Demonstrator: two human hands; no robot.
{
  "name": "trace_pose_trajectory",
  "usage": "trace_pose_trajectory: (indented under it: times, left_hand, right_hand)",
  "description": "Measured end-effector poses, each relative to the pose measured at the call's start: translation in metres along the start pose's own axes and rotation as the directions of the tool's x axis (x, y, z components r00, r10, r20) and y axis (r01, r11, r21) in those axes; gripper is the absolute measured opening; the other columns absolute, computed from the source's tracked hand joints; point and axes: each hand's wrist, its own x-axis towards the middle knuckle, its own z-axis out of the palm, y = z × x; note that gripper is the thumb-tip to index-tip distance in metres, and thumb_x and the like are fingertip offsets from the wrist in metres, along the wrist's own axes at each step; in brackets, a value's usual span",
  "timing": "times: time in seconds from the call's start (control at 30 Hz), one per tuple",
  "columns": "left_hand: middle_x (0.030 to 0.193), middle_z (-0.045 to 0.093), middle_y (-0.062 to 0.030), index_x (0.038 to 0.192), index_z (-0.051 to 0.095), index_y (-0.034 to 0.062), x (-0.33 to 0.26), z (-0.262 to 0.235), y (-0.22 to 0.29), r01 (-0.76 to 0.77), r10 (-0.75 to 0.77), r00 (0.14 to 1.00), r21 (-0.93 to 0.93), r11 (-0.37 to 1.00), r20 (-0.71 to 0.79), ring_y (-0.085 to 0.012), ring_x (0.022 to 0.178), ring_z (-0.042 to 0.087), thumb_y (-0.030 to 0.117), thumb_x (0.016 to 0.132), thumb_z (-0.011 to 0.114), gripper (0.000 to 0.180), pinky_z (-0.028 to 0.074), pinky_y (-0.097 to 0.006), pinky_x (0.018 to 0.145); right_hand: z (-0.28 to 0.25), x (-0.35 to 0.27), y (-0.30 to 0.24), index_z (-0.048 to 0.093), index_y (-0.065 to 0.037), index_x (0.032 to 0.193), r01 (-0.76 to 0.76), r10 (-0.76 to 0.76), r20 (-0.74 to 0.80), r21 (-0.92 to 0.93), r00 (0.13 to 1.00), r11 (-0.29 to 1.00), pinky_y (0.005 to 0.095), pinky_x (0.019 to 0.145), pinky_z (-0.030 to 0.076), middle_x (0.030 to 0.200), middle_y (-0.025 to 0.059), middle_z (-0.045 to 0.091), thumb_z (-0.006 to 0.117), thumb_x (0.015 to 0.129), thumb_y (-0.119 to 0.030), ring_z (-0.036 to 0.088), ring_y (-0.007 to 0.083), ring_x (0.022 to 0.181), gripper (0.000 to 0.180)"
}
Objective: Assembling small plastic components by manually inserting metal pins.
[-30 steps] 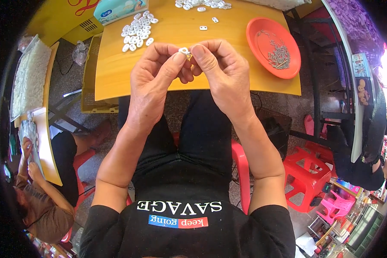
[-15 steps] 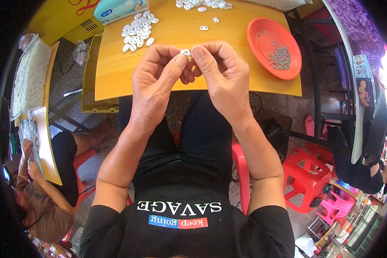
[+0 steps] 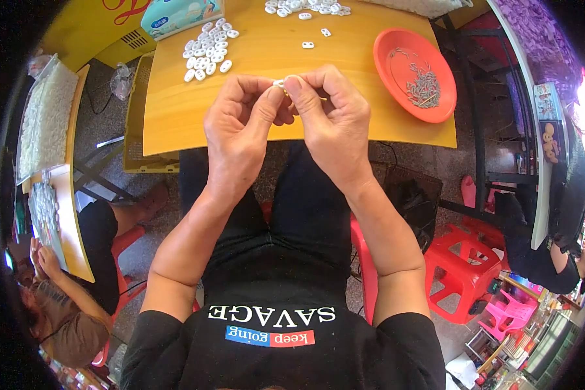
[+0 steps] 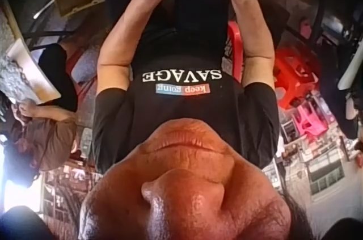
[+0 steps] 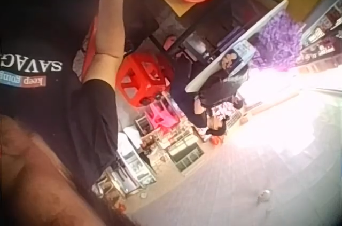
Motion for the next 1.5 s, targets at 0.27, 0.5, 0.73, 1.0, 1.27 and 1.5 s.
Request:
trace_pose_trajectory:
  times: [0.27, 0.5, 0.73, 1.0, 1.27, 1.5]
  left_hand:
    - [0.081, 0.066, -0.0088, 0.095, 0.059, -0.0039, 0.024, -0.03, -0.038, 0.21, -0.207, 0.976, -0.049, 0.976, 0.065, -0.0127, 0.07, 0.063, 0.01, 0.095, 0.063, 0.014, 0.051, -0.026, 0.064]
    - [0.082, 0.066, -0.0102, 0.098, 0.059, -0.0039, 0.025, -0.032, -0.019, 0.254, -0.239, 0.965, -0.161, 0.954, 0.105, -0.0154, 0.071, 0.065, 0.013, 0.096, 0.063, 0.017, 0.053, -0.028, 0.067]
    - [0.082, 0.066, -0.01, 0.098, 0.058, -0.0039, 0.02, -0.031, -0.01, 0.225, -0.214, 0.971, -0.097, 0.97, 0.11, -0.0155, 0.071, 0.065, 0.013, 0.096, 0.063, 0.018, 0.053, -0.028, 0.066]
    - [0.084, 0.067, -0.0101, 0.098, 0.057, -0.0042, 0.011, -0.026, -0.009, 0.163, -0.154, 0.984, -0.097, 0.982, 0.091, -0.014, 0.073, 0.066, 0.007, 0.097, 0.059, 0.011, 0.054, -0.026, 0.068]
    - [0.083, 0.067, -0.01, 0.097, 0.056, -0.0043, 0.015, -0.024, -0.019, 0.113, -0.114, 0.993, 0.062, 0.992, 0.027, -0.0128, 0.073, 0.065, 0.004, 0.097, 0.059, 0.008, 0.055, -0.026, 0.068]
    - [0.084, 0.065, -0.0085, 0.099, 0.055, -0.0023, 0.031, -0.037, -0.042, 0.17, -0.168, 0.985, -0.053, 0.984, 0.047, -0.0138, 0.074, 0.065, 0.006, 0.099, 0.057, 0.009, 0.054, -0.026, 0.069]
  right_hand:
    - [-0.008, 0.013, 0.037, 0.065, 0.004, 0.098, -0.314, 0.312, 0.09, 0.02, 0.946, 0.949, 0.0233, 0.063, 0.054, 0.078, 0.0045, 0.066, 0.064, 0.097, -0.016, 0.064, 0.0097, 0.071, 0.02]
    - [-0.017, 0.019, 0.016, 0.066, 0.004, 0.101, -0.135, 0.147, 0.1, -0.125, 0.984, 0.983, 0.0234, 0.067, 0.056, 0.083, 0.0046, 0.067, 0.066, 0.095, -0.017, 0.066, 0.0104, 0.073, 0.022]
    - [-0.011, 0.019, 0.007, 0.067, 0.003, 0.095, -0.028, 0.065, 0.136, -0.258, 0.989, 0.966, 0.0237, 0.062, 0.055, 0.081, 0.0053, 0.067, 0.068, 0.092, -0.011, 0.065, 0.0106, 0.071, 0.013]
    - [0.001, 0.006, 0.011, 0.063, 0.003, 0.089, 0.027, -0.014, 0.058, -0.237, 0.998, 0.971, 0.0252, 0.058, 0.052, 0.077, 0.0063, 0.066, 0.067, 0.093, -0.008, 0.064, 0.0104, 0.066, 0.012]
    - [0.008, 0.008, 0.028, 0.062, 0.002, 0.088, -0.018, 0.017, -0.005, -0.207, 1.0, 0.978, 0.024, 0.057, 0.049, 0.073, 0.0044, 0.064, 0.066, 0.094, -0.009, 0.06, 0.0071, 0.065, 0.013]
    - [-0.009, 0.04, 0.036, 0.068, 0.002, 0.1, -0.261, 0.287, 0.201, -0.146, 0.937, 0.954, 0.0211, 0.063, 0.051, 0.084, 0.0005, 0.065, 0.061, 0.098, -0.018, 0.06, 0.0051, 0.071, 0.02]
